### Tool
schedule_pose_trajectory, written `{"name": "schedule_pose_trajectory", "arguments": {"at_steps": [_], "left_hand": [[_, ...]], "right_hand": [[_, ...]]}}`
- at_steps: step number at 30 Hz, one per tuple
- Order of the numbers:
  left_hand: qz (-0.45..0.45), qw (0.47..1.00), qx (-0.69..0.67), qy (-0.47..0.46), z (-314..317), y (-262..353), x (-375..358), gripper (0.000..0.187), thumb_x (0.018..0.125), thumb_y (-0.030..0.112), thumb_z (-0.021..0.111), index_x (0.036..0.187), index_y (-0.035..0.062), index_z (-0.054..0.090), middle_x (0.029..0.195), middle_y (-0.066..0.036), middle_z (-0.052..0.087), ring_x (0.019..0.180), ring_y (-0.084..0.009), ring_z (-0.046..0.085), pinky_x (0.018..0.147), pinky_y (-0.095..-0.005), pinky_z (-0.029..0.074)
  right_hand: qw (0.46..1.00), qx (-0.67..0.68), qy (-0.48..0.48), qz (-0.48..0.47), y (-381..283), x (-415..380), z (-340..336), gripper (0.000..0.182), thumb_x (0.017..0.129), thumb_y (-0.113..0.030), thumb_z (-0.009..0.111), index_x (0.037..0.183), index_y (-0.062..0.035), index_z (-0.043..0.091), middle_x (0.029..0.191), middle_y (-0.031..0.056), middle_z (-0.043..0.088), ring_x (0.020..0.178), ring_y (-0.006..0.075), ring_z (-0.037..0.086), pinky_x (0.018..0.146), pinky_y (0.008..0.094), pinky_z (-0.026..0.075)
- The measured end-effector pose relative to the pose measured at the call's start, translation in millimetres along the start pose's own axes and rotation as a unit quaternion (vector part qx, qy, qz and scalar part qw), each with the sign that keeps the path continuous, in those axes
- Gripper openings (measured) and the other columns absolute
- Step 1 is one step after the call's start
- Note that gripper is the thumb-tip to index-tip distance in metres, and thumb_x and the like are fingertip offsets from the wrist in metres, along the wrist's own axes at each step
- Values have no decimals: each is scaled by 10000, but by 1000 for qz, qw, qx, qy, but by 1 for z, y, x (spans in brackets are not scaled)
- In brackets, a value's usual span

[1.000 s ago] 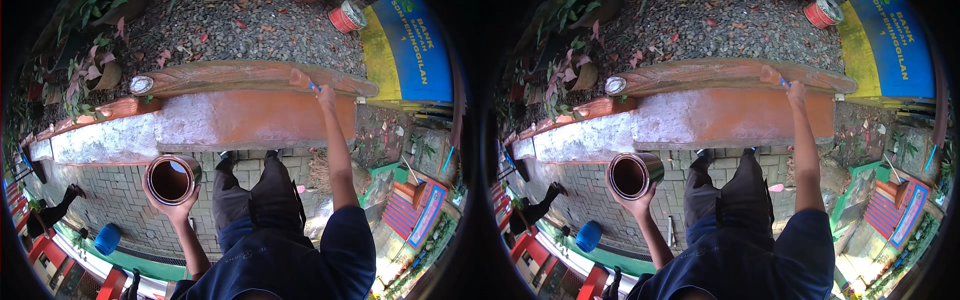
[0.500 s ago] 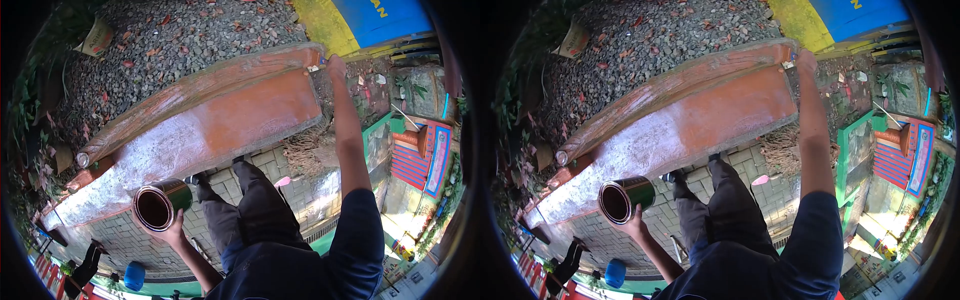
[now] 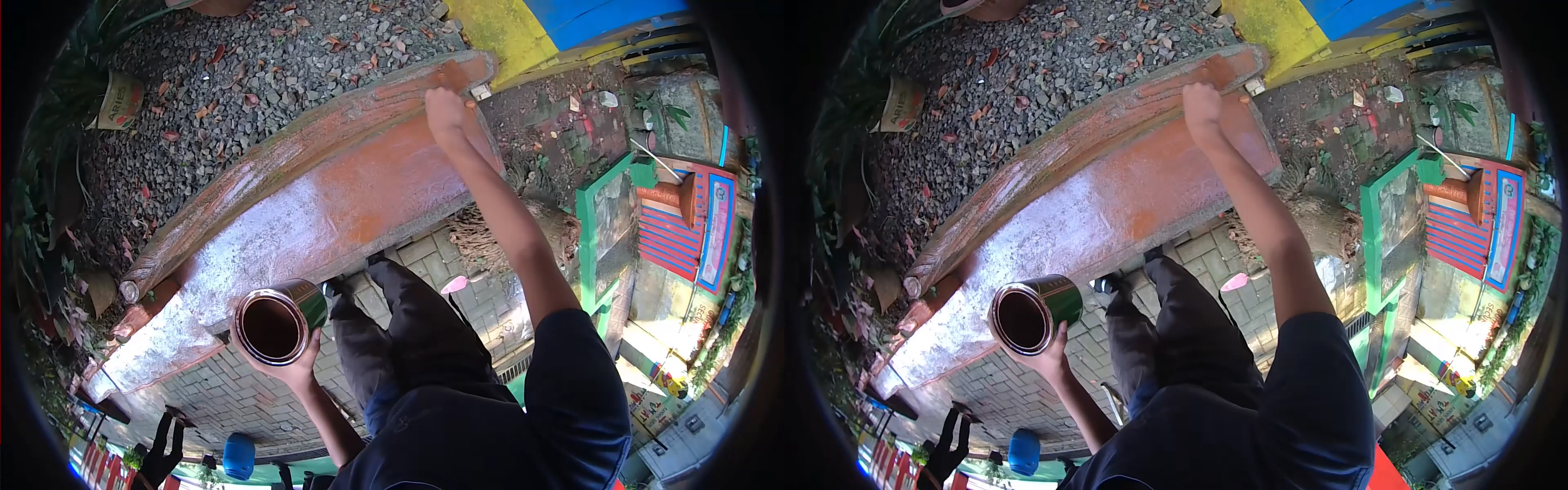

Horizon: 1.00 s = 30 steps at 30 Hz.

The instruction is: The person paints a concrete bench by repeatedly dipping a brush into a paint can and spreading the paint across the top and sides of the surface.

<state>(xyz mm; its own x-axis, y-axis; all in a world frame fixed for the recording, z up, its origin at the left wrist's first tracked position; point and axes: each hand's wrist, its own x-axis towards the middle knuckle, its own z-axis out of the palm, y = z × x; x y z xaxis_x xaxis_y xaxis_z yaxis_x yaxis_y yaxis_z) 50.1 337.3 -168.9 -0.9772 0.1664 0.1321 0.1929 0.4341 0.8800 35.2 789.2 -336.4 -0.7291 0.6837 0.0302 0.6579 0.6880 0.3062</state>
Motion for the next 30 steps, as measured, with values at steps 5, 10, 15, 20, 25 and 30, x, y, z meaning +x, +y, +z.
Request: {"name": "schedule_pose_trajectory", "arguments": {"at_steps": [5,10,15,20,25,30], "left_hand": [[28,1000,5,-4,-1,3,0,1098,508,368,854,1368,-13,287,1308,-176,438,1212,-293,456,1050,-435,340],[38,999,-25,-18,9,-2,8,1094,495,338,862,1363,-12,296,1297,-170,446,1204,-286,463,1047,-431,346],[7,998,-49,-24,14,-13,3,1106,486,298,871,1370,-12,283,1299,-165,446,1185,-279,480,1037,-425,369],[12,999,-15,-49,29,-25,3,1112,496,308,864,1374,-22,268,1308,-172,436,1193,-286,472,1041,-427,362],[1,997,-14,-72,51,-35,2,1160,500,349,859,1393,-28,222,1332,-184,404,1228,-287,428,1058,-432,321],[20,996,15,-82,67,-55,-4,1211,527,345,875,1425,-26,152,1377,-188,354,1224,-273,430,1037,-409,347]], "right_hand": [[993,112,-16,-26,-67,-38,-42,122,749,-73,600,704,-114,705,732,90,682,717,208,682,591,312,552],[976,208,-13,-60,-89,-62,-71,118,755,-69,599,680,-72,689,721,121,671,691,245,678,605,341,551],[935,349,-25,-58,-48,-91,-56,258,854,-277,602,787,-35,661,697,160,644,665,321,650,583,406,516],[916,399,-5,-27,12,-86,-5,301,857,-373,602,862,-78,658,723,156,640,668,354,621,578,421,497],[923,382,21,26,78,-63,43,333,847,-418,606,928,-103,681,752,165,641,689,371,613,583,427,490],[939,324,29,113,160,-58,74,378,825,-469,621,964,-129,711,691,150,638,665,348,623,593,427,480]]}}
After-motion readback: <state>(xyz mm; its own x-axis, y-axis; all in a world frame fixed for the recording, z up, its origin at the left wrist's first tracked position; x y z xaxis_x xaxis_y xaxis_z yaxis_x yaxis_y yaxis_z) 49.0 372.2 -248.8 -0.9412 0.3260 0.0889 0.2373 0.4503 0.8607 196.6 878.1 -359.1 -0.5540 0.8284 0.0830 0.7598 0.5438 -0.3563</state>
